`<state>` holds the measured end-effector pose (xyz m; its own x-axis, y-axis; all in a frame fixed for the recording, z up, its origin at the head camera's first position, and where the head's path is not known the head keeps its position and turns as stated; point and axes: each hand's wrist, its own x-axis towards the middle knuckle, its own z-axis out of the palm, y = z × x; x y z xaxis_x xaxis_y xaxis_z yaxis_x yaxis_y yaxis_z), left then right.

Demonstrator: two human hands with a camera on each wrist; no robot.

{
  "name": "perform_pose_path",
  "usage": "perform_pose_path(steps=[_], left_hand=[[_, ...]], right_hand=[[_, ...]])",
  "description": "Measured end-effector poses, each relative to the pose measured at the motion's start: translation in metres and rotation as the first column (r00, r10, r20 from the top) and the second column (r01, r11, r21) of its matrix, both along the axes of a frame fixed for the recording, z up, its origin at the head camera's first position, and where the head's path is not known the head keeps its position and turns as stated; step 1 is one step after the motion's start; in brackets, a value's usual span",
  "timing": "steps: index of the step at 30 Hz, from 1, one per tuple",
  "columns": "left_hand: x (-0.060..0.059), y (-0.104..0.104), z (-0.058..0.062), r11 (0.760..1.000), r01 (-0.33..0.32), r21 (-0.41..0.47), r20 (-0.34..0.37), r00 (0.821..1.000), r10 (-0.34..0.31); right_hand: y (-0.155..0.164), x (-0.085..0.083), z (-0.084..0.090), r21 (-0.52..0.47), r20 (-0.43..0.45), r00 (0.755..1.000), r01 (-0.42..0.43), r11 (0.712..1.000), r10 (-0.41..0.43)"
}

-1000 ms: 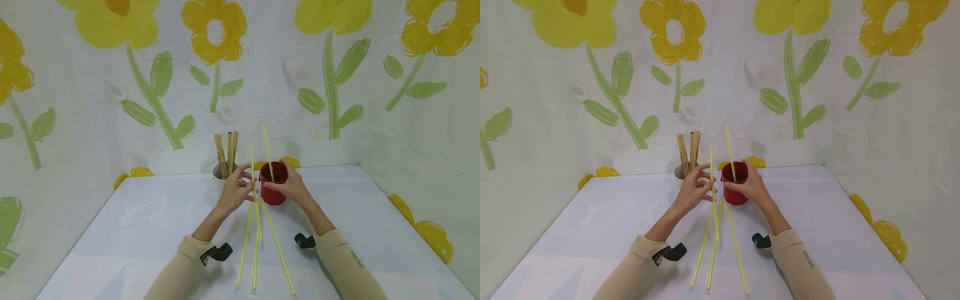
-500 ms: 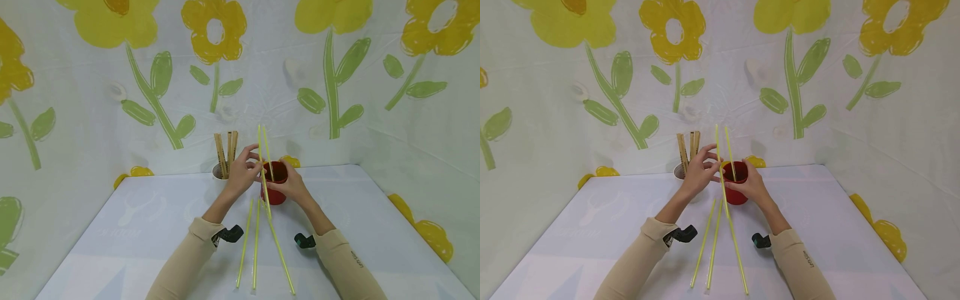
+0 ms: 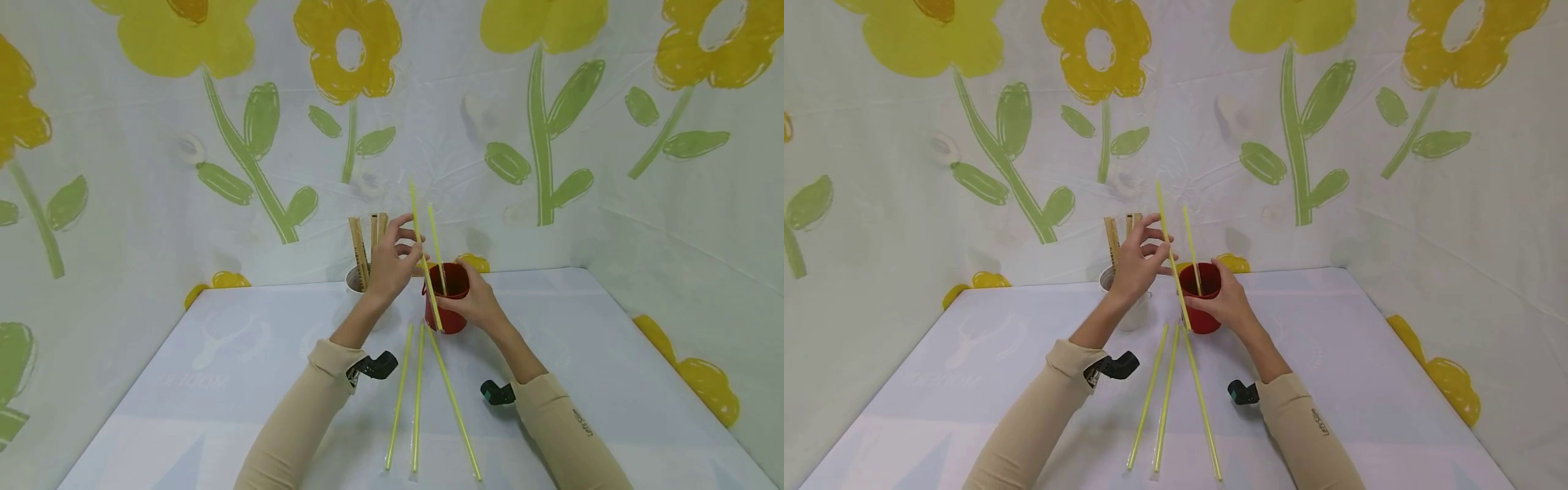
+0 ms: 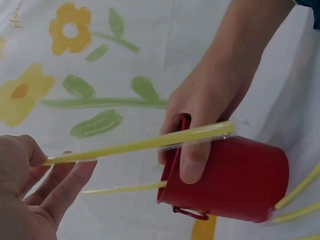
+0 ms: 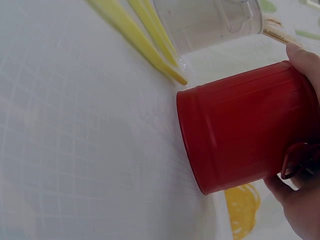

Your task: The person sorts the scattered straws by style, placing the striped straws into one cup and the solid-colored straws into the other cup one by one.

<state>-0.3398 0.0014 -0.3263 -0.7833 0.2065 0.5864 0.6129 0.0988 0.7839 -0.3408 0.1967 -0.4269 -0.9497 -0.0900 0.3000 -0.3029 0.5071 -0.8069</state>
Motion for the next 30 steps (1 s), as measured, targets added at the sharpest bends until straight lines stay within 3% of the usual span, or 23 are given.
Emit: perform_pose_path(steps=[10,18,22,30], left_hand=[[-0.010,0.008,0.025,0.994,-0.110,0.017,-0.032,0.993,0.110],[-0.012,0.013,0.042,0.983,-0.186,-0.008,-0.029,0.982,0.185],[-0.013,0.015,0.043,0.978,-0.205,-0.041,-0.028,0.979,0.204],[-0.014,0.019,0.033,0.986,-0.161,-0.047,-0.015,0.987,0.160]], right_hand=[[0.000,0.000,-0.001,0.010,0.005,1.000,0.020,1.000,-0.020],[0.000,-0.001,-0.001,-0.010,0.012,1.000,0.012,1.000,-0.011],[0.001,-0.002,-0.002,-0.004,0.008,1.000,0.014,1.000,-0.014],[0.000,-0.002,-0.002,0.000,0.015,1.000,0.024,1.000,-0.024]])
